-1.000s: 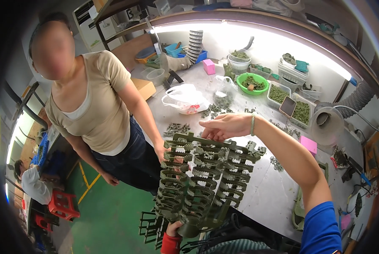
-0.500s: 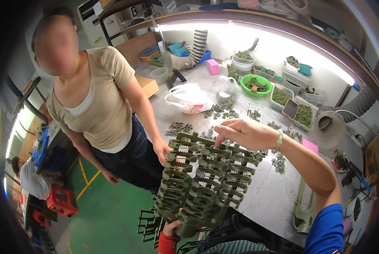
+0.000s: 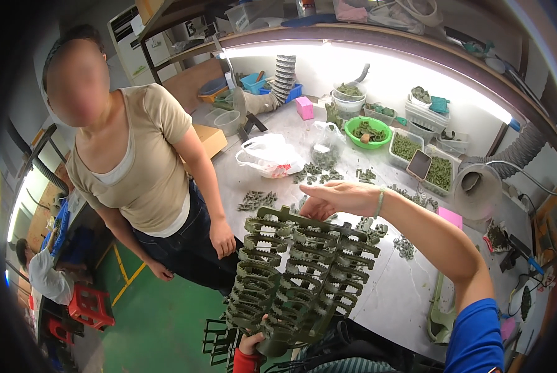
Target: The person picks up green plastic pieces, inspects them, and uses a soldering tool to melt and join them to a larger green plastic frame on a workbench.
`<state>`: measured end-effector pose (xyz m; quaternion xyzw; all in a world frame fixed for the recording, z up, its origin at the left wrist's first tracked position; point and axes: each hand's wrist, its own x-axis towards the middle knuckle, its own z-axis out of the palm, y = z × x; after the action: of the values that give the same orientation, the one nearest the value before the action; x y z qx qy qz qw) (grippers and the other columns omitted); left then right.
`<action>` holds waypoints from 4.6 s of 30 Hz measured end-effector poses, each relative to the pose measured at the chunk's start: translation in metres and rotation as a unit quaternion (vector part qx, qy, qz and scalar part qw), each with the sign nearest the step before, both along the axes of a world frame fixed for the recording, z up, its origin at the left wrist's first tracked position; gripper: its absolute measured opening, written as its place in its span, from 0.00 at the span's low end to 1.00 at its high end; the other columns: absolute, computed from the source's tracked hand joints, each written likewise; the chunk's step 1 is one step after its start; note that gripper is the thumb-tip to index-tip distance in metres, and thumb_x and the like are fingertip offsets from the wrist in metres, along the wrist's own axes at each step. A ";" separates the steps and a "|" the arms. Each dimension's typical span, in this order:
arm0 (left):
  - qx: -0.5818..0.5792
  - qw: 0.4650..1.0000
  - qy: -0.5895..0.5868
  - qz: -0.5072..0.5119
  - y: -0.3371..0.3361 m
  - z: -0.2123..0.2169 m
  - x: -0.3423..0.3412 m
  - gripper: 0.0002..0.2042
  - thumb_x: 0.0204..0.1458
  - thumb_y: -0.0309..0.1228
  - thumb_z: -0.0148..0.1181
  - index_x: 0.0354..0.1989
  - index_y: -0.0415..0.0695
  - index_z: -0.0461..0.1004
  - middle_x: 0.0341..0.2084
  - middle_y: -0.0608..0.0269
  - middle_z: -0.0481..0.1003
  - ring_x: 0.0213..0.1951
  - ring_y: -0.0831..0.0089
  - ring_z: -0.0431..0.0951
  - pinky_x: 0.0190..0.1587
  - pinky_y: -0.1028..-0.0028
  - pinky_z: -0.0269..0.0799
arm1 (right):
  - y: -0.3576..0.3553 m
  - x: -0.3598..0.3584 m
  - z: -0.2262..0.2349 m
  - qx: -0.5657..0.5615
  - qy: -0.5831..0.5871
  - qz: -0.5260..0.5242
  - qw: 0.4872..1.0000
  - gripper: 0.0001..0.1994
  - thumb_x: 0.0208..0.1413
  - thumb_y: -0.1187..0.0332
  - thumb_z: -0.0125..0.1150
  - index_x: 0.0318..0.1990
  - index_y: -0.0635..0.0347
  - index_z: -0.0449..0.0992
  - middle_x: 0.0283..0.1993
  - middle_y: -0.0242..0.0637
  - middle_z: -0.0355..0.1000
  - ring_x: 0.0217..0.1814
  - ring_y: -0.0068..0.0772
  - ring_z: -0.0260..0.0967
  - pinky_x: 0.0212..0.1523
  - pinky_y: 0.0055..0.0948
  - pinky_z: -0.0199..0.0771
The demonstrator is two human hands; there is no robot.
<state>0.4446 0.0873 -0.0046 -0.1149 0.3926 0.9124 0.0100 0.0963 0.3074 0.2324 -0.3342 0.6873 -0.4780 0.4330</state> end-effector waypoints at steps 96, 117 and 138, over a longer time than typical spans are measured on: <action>0.047 0.996 -0.064 0.038 -0.024 -0.031 0.017 0.36 0.36 0.25 0.56 0.63 0.33 0.62 0.55 0.45 0.70 0.54 0.49 0.73 0.59 0.54 0.69 | 0.037 0.020 -0.004 0.045 0.329 0.048 0.942 0.14 0.62 0.58 0.56 0.44 0.57 0.79 0.31 0.35 0.76 0.31 0.26 0.70 0.37 0.28 0.72; 0.025 0.998 -0.048 0.027 -0.015 -0.018 0.009 0.35 0.41 0.21 0.51 0.66 0.35 0.57 0.57 0.42 0.67 0.56 0.46 0.71 0.60 0.51 0.67 | 0.018 0.016 0.005 0.013 0.337 0.040 0.940 0.16 0.63 0.60 0.52 0.48 0.59 0.79 0.43 0.45 0.75 0.42 0.32 0.73 0.44 0.30 0.74; 0.032 0.999 -0.021 0.031 -0.011 -0.013 -0.002 0.35 0.39 0.20 0.52 0.64 0.37 0.59 0.55 0.47 0.69 0.56 0.45 0.71 0.59 0.50 0.69 | -0.011 -0.001 -0.006 0.107 -0.043 0.000 0.993 0.40 0.61 0.33 0.41 0.47 0.70 0.76 0.41 0.43 0.74 0.38 0.29 0.72 0.39 0.28 0.76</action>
<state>0.4425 0.0768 -0.0174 -0.1459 0.3587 0.9220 -0.0068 0.0955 0.2966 0.2265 -0.2650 0.7156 -0.4153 0.4951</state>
